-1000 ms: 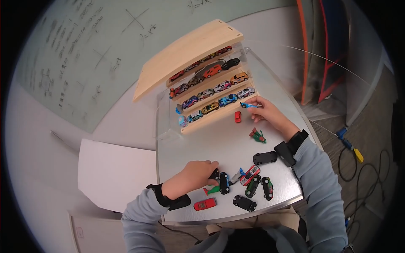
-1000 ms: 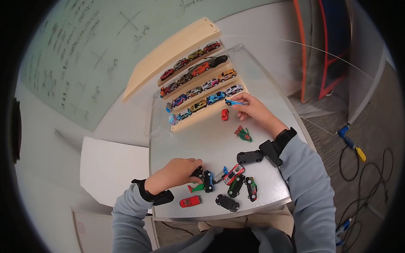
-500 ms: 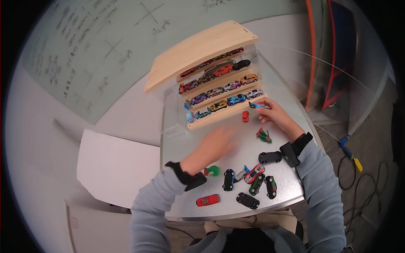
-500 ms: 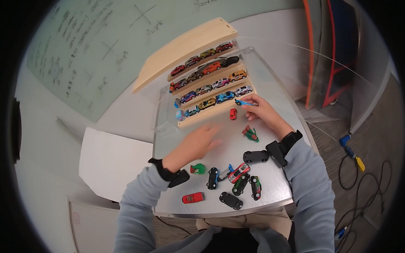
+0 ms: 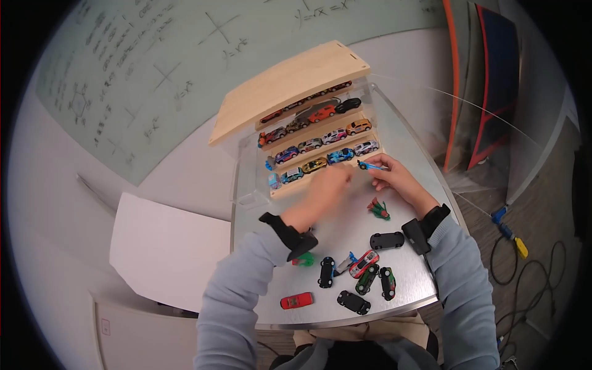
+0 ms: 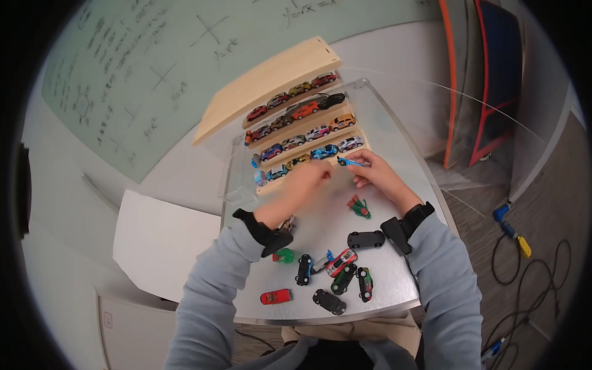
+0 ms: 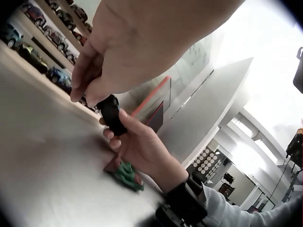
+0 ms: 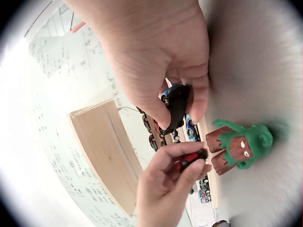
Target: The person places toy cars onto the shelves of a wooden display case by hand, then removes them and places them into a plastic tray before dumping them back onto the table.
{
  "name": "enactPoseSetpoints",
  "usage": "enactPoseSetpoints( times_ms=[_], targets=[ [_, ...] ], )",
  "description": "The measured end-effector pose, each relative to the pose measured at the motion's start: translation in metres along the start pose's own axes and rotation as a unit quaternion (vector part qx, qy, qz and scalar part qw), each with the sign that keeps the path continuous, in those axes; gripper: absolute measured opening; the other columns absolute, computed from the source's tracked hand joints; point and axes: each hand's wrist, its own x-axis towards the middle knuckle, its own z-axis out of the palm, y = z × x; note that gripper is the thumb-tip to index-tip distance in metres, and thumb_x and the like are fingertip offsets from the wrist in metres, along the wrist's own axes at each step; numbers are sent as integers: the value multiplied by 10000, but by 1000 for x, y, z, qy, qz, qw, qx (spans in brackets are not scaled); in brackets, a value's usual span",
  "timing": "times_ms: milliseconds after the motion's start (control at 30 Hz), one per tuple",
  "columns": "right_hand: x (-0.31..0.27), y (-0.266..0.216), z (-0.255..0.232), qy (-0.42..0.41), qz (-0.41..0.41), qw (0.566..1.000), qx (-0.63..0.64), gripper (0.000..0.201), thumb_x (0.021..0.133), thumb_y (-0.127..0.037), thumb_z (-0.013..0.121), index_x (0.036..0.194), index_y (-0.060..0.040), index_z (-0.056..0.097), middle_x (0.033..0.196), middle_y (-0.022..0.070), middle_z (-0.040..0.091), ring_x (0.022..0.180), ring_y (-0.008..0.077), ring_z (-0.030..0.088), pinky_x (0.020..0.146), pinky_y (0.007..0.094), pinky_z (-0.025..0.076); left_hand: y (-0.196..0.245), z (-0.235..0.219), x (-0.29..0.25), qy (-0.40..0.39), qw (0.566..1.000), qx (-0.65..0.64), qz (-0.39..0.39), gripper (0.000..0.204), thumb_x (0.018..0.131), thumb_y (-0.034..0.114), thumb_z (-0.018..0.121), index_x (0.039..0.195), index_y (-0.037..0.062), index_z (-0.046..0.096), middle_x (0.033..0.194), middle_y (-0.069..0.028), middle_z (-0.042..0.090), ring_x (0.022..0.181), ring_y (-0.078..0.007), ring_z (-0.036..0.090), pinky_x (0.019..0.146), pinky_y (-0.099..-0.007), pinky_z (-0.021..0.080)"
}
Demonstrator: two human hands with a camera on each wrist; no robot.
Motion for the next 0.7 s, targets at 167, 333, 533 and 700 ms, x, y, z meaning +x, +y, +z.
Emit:
enactPoseSetpoints(
  times_ms=[167,333,533,700],
  targets=[
    [1,0,1,8,-14,1000,-5,330,891,-193,627,1172,-45,540,880,-8,551,707,52,554,622,191,495,-43,-75,14,176,968,174,-44,148,770,29,580,912,11,619,842,-183,621,808,-378,607,678,-413,491],
    [2,4,-2,5,-17,1000,3,338,885,-204,637,1170,-53,537,856,-11,545,697,51,553,612,191,494,-134,-102,24,292,891,336,-86,188,832,50,517,973,13,635,923,-192,638,893,-368,613,753,-416,496],
    [2,2,-1,4,-16,1000,2,367,876,-230,650,1177,-55,533,850,-9,550,696,53,557,612,188,494,-172,-99,41,276,836,444,-164,218,852,76,521,1027,16,635,979,-161,653,927,-344,620,799,-419,491],
    [2,3,-1,5,-12,1000,-4,383,871,-244,657,1180,-55,534,857,-2,556,707,55,558,619,188,496,-148,-108,36,127,852,441,-250,365,819,85,563,1183,64,584,1125,-144,614,1065,-320,574,909,-398,447]
  ],
)
